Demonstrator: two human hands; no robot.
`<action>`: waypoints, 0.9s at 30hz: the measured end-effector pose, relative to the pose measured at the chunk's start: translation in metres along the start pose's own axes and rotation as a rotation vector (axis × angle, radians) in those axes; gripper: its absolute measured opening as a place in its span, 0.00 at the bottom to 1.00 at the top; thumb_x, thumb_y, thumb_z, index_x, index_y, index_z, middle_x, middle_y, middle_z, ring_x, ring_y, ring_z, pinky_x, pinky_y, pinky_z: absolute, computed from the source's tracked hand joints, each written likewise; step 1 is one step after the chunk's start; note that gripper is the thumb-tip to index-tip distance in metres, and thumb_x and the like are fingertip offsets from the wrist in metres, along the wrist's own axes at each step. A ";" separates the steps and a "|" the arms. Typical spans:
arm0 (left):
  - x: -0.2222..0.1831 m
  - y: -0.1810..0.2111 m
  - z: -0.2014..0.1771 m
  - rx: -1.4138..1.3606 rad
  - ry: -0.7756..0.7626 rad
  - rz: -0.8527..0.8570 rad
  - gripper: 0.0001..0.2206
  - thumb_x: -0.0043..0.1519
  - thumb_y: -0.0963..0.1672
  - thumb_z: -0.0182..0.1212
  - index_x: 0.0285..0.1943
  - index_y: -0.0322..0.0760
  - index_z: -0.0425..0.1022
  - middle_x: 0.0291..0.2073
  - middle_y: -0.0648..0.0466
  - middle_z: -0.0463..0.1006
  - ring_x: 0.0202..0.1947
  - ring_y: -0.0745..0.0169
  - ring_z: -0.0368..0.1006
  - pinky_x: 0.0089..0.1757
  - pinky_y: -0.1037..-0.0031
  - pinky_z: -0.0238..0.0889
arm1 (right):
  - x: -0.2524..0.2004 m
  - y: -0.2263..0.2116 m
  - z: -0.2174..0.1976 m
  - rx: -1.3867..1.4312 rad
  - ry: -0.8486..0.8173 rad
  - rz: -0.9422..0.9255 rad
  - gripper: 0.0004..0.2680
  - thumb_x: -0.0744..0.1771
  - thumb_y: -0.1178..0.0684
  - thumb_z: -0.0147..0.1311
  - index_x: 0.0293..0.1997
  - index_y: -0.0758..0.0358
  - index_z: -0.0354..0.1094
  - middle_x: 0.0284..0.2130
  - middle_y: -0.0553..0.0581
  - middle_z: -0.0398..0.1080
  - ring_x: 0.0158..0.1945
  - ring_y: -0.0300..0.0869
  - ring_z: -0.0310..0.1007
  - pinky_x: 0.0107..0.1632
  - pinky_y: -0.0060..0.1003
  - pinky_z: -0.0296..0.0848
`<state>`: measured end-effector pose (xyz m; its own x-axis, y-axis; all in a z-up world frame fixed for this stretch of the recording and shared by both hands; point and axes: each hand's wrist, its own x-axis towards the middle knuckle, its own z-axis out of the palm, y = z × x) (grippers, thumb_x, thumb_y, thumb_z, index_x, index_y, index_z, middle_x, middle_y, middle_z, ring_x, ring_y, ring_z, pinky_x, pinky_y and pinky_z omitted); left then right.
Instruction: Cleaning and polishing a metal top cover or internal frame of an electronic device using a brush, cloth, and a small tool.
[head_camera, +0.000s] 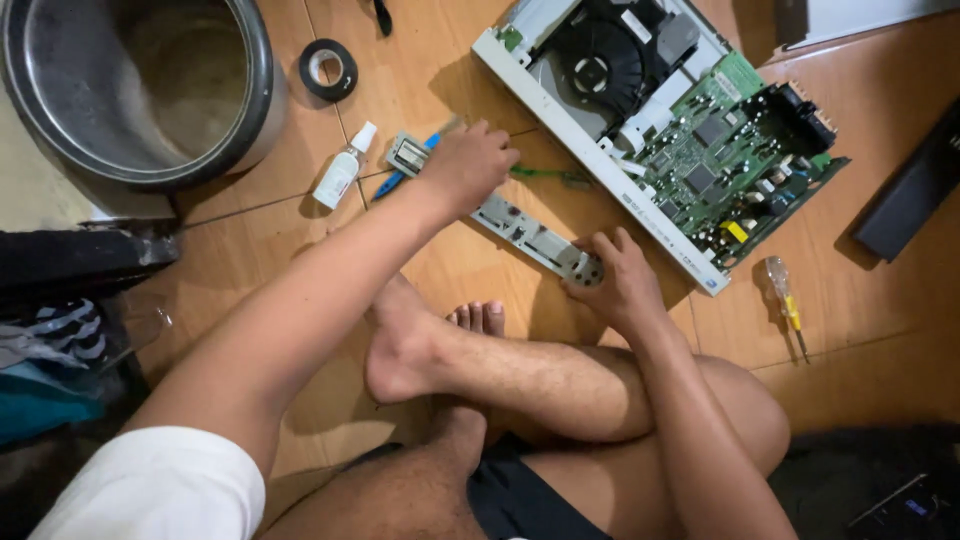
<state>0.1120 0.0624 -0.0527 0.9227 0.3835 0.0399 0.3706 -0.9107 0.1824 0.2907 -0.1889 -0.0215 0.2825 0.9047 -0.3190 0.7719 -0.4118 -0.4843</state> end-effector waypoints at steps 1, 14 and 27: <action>0.002 -0.001 -0.005 0.001 0.004 0.002 0.08 0.57 0.46 0.70 0.44 0.48 0.80 0.38 0.55 0.77 0.42 0.48 0.71 0.41 0.60 0.63 | 0.003 0.000 -0.001 -0.002 0.004 0.000 0.23 0.55 0.42 0.71 0.53 0.45 0.67 0.41 0.54 0.62 0.48 0.60 0.71 0.45 0.57 0.75; -0.051 0.037 -0.062 -0.129 0.280 0.091 0.09 0.65 0.42 0.56 0.53 0.43 0.68 0.35 0.51 0.73 0.36 0.51 0.76 0.38 0.65 0.70 | -0.004 -0.014 -0.004 -0.017 -0.028 -0.031 0.26 0.57 0.38 0.69 0.60 0.35 0.63 0.39 0.50 0.60 0.46 0.52 0.71 0.43 0.49 0.75; -0.122 0.059 -0.061 -0.660 0.138 -0.429 0.22 0.69 0.40 0.50 0.74 0.50 0.66 0.37 0.40 0.77 0.41 0.34 0.76 0.41 0.52 0.71 | 0.000 -0.022 0.001 -0.175 0.092 -0.109 0.24 0.59 0.35 0.67 0.62 0.39 0.71 0.42 0.51 0.67 0.47 0.48 0.72 0.39 0.42 0.76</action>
<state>0.0150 -0.0290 0.0127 0.6764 0.7347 -0.0519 0.5109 -0.4172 0.7516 0.2734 -0.1796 -0.0112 0.2369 0.9523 -0.1926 0.8854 -0.2932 -0.3607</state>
